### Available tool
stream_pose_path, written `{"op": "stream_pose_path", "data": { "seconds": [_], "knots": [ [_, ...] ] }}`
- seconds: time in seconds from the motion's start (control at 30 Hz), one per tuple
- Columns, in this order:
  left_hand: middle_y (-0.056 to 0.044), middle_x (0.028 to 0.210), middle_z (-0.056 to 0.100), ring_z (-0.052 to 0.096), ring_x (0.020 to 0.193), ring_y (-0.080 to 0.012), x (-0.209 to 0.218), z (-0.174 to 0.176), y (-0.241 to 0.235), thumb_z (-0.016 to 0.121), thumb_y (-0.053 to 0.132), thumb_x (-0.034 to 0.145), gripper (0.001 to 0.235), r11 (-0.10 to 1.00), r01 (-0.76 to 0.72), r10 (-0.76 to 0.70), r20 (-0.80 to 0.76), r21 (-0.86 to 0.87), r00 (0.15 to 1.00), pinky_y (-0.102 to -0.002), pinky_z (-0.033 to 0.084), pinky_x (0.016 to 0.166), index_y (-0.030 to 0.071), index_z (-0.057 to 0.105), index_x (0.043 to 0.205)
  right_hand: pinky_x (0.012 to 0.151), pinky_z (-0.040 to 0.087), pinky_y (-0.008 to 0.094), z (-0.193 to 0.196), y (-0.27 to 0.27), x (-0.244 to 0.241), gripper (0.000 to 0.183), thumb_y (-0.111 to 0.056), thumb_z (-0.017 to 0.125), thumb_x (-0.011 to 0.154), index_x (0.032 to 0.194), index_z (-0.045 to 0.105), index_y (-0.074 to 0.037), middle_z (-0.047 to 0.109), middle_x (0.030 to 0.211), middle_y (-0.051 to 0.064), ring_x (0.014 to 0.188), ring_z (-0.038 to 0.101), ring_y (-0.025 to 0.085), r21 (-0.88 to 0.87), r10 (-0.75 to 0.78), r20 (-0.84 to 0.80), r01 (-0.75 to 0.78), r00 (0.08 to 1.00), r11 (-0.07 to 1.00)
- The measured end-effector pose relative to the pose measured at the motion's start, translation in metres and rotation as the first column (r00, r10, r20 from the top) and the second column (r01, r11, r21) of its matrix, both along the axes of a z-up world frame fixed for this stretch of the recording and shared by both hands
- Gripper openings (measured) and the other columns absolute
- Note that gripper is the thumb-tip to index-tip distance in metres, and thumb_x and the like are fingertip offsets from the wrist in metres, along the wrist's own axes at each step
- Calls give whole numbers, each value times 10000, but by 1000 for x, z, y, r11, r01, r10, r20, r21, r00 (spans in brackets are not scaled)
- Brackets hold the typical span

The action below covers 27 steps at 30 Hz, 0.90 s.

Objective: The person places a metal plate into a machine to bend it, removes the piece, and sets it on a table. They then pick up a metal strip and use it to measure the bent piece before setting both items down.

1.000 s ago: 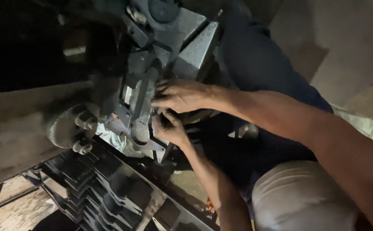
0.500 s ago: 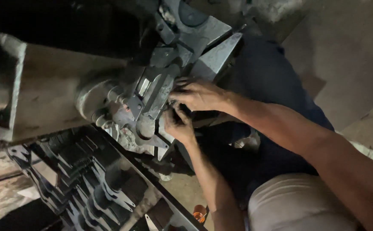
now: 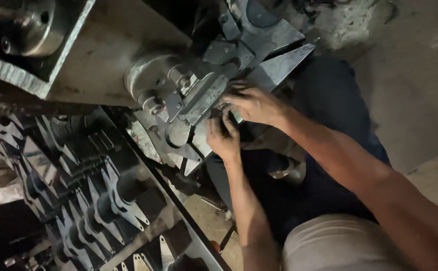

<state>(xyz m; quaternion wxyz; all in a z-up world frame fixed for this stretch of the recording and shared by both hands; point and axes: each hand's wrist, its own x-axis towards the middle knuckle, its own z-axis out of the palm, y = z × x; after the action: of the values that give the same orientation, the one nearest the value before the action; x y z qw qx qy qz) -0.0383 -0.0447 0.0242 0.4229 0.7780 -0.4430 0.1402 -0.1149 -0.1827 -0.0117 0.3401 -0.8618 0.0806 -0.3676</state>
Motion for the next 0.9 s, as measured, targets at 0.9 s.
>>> {"op": "stream_pose_path", "data": {
  "seconds": [0.9],
  "knots": [
    [-169,951,667,666,838,-397,8,-22,9,687,111,961,89,996,-50,51,-7,78,999,-462,542,712,29,658,974,997,555,443,19,1,0,339,6,719,852,1188,670,0,691,1161,200,1131,664,389,27,-10,68,8,998,1000]
  ]
}}
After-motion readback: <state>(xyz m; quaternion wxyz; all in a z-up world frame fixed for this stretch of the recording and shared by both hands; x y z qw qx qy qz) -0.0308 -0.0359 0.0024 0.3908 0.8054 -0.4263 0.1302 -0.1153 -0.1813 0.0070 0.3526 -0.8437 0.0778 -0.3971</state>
